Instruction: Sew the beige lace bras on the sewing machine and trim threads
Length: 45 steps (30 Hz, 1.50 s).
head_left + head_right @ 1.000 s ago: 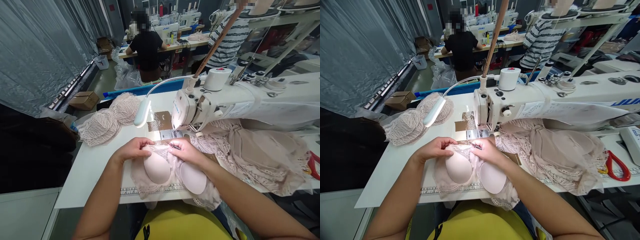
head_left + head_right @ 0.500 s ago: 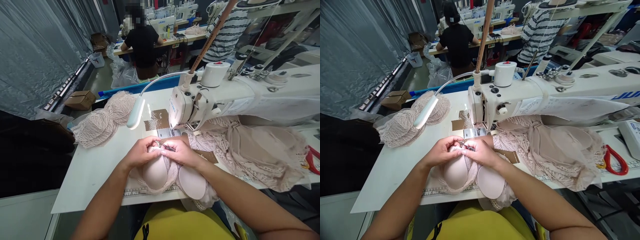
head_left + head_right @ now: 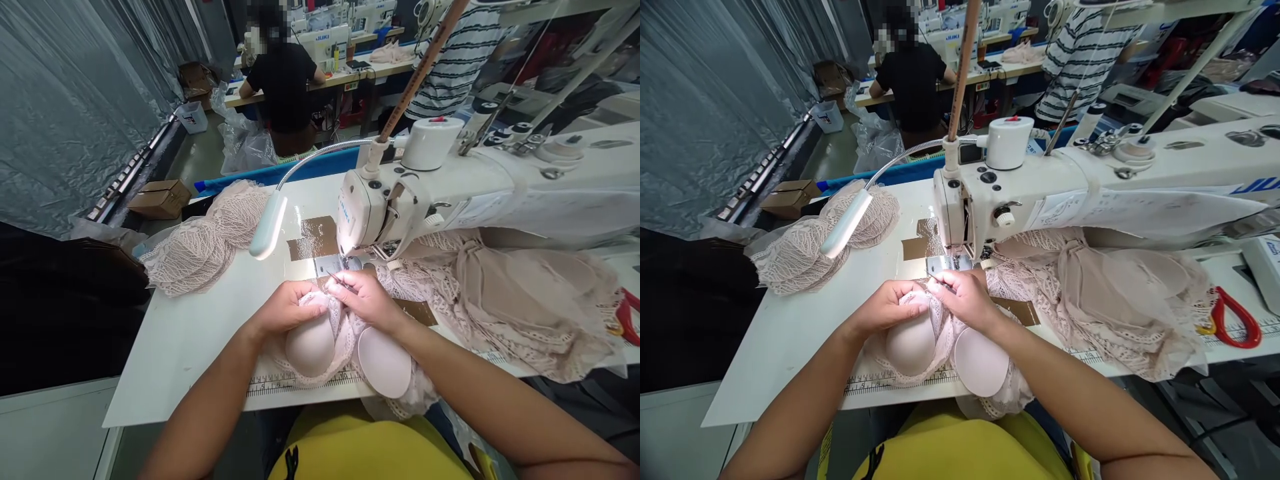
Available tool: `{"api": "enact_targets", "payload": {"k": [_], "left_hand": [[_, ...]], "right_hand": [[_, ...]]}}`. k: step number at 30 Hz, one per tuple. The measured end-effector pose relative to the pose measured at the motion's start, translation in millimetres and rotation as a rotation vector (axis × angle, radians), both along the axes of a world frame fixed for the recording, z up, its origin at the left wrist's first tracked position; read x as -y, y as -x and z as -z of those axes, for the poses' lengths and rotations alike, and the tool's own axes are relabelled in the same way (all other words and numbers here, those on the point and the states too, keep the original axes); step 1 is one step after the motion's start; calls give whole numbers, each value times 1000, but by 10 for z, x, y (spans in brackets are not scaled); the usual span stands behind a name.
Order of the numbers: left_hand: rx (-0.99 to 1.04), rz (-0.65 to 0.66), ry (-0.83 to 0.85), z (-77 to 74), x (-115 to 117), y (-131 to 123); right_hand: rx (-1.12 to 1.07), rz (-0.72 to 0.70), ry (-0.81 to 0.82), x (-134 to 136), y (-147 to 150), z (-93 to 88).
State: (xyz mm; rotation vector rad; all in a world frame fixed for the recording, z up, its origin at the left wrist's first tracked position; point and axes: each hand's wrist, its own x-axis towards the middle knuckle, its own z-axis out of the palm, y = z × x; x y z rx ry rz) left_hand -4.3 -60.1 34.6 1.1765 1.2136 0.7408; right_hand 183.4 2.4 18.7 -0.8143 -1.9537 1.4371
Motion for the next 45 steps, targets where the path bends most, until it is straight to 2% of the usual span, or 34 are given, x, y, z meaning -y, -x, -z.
{"api": "enact_targets", "payload": {"k": [3,7,11,15,23,33,38,45], "left_hand": [[99,-18,65,-6,-4,29],[118,-122,78,-5,3,60],[120,-170,26,9,7,63],[150,-129,-20,32,-7,49],[121,-84,-10,83,-22,31],[102,-58,14,71,-12,19],[129,-38,34,40,-10,5],[123,59,39,71,-21,-12]], "right_hand": [[-50,21,70,-39,-67,32],[-53,24,90,-79,-135,20],[13,-74,121,-80,-140,-49],[74,-127,92,-56,-114,-93],[92,-80,-10,-5,-64,-110],[-4,-74,20,23,-44,-67],[58,-150,61,-31,-101,-38],[90,-156,-19,-1,-50,-100]]}}
